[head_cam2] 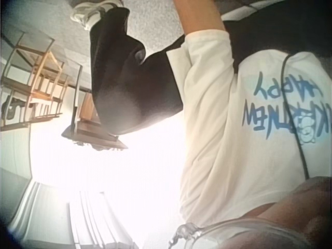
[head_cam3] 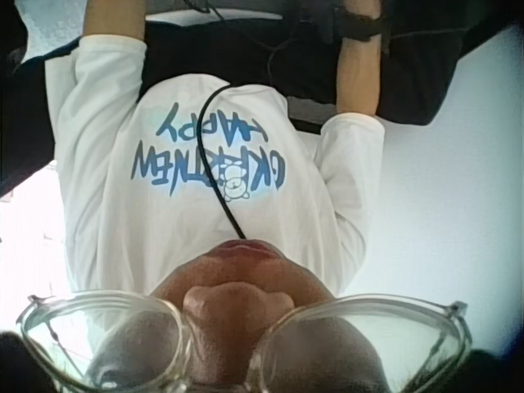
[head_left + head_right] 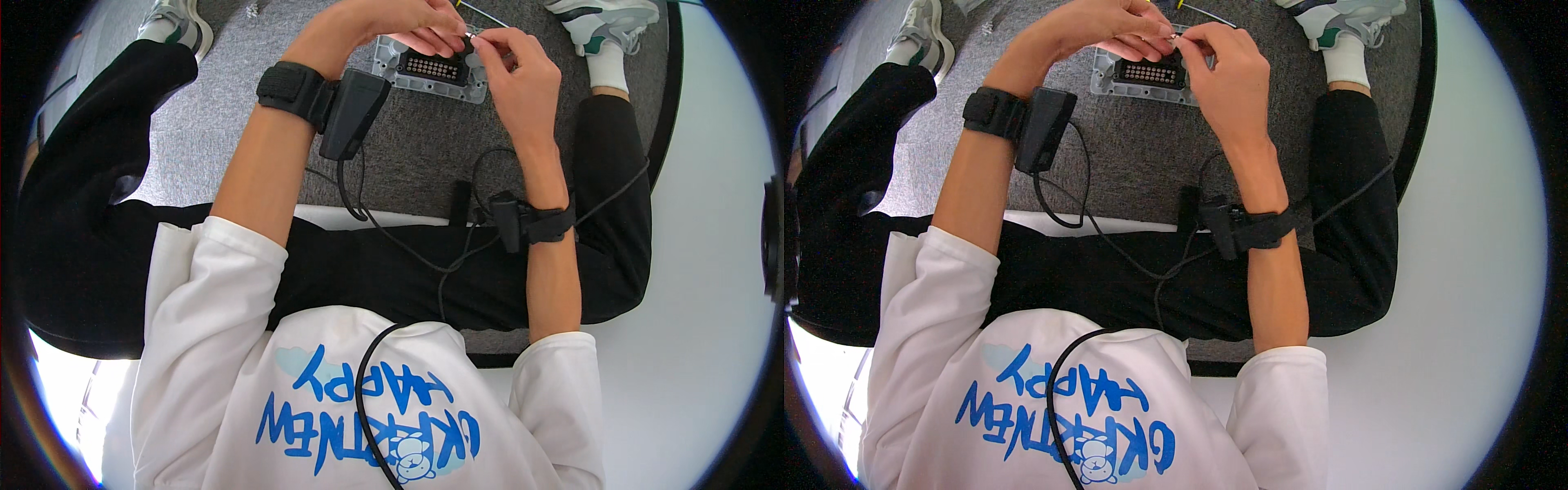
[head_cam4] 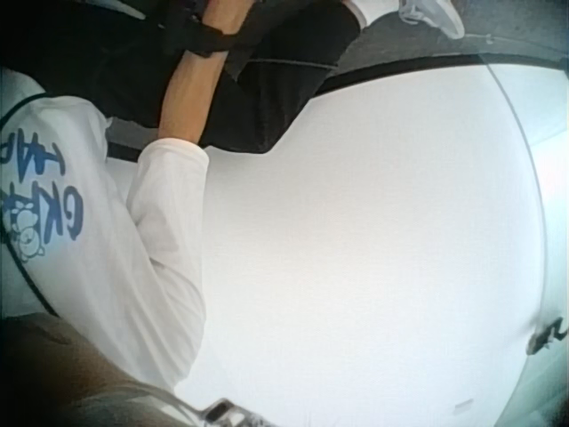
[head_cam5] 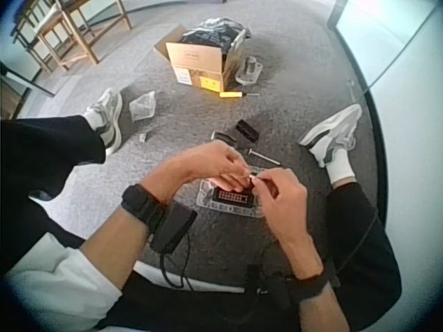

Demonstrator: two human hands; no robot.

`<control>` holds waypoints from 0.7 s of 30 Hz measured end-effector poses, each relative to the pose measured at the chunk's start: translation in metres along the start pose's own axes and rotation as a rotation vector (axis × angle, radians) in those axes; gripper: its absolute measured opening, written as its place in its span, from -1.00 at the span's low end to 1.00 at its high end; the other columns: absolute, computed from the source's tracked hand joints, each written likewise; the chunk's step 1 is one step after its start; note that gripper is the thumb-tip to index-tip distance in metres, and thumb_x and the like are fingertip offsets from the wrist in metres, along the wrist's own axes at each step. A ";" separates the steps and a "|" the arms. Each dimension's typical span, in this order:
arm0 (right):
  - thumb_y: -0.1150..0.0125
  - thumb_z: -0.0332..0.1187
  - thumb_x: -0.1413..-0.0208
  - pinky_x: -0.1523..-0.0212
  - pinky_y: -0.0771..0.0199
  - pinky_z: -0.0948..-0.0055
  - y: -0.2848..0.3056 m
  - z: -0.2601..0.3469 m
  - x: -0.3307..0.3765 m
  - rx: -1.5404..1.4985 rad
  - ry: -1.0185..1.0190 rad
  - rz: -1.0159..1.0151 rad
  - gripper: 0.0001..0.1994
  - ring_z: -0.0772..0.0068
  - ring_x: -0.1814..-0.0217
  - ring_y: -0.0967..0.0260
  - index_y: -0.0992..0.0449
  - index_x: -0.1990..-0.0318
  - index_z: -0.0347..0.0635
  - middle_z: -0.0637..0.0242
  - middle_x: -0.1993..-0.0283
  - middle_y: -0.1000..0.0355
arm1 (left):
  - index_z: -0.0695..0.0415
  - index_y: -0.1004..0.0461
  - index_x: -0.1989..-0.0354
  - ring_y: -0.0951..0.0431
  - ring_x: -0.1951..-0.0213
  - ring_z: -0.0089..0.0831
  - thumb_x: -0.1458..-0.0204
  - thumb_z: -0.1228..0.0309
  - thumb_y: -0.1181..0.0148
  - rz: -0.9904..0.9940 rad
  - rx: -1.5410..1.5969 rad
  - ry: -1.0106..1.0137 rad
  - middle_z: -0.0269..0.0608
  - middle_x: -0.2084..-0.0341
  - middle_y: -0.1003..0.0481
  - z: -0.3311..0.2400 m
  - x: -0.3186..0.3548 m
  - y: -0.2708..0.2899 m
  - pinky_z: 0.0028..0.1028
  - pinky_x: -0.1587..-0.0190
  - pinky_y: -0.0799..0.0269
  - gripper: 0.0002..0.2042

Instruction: The person assembles a component for a robot face. They place white plastic pieces onto a metal frame, secure screws with a screwdriver, and attach a black grill to the front of the device.

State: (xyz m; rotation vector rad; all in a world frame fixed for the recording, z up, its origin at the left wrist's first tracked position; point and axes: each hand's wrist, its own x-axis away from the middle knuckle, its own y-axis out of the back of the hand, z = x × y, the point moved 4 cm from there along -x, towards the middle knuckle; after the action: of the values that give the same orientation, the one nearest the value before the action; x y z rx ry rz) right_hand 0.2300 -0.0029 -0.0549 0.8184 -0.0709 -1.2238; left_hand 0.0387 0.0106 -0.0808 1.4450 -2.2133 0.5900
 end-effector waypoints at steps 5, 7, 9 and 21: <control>-0.38 -0.48 -0.08 0.19 -0.53 0.33 0.000 0.000 -0.002 0.038 0.038 0.078 -0.92 0.28 0.26 -0.49 -0.63 0.26 -0.20 0.34 0.31 -0.57 | 0.31 -0.62 0.09 -0.70 0.34 -0.38 -0.26 0.32 -0.18 -0.232 -0.053 -0.020 -0.09 0.28 -0.68 0.008 -0.005 0.022 -0.49 0.31 -0.63 -0.72; -0.38 -0.50 -0.06 0.15 -0.53 0.32 0.000 -0.005 0.000 0.057 0.090 0.121 -0.92 0.25 0.22 -0.47 -0.63 0.27 -0.20 0.36 0.31 -0.55 | 0.30 -0.61 0.10 -0.68 0.36 -0.42 -0.25 0.33 -0.18 -0.240 0.002 -0.023 -0.11 0.28 -0.68 0.012 -0.007 0.028 -0.50 0.34 -0.61 -0.74; -0.40 -0.52 -0.02 0.08 -0.52 0.31 -0.002 -0.009 0.008 0.204 0.234 0.216 -0.91 0.23 0.11 -0.42 -0.63 0.29 -0.19 0.38 0.27 -0.48 | 0.29 -0.60 0.08 -0.65 0.37 -0.43 -0.24 0.33 -0.18 -0.262 -0.020 -0.046 -0.15 0.30 -0.67 0.011 -0.010 0.032 -0.51 0.33 -0.59 -0.74; -0.42 -0.52 0.00 0.00 -0.50 0.29 -0.023 -0.010 0.013 0.264 0.286 0.245 -0.90 0.23 0.01 -0.37 -0.63 0.31 -0.19 0.40 0.18 -0.44 | 0.28 -0.60 0.07 -0.62 0.32 -0.47 -0.23 0.32 -0.20 -0.328 0.003 -0.041 -0.21 0.27 -0.65 0.014 -0.005 0.048 -0.52 0.29 -0.56 -0.74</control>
State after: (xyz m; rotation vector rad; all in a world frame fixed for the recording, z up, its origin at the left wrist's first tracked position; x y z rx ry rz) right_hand 0.2208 -0.0112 -0.0805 1.1721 -0.0979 -0.8681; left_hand -0.0055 0.0237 -0.1004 1.7859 -1.9434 0.4552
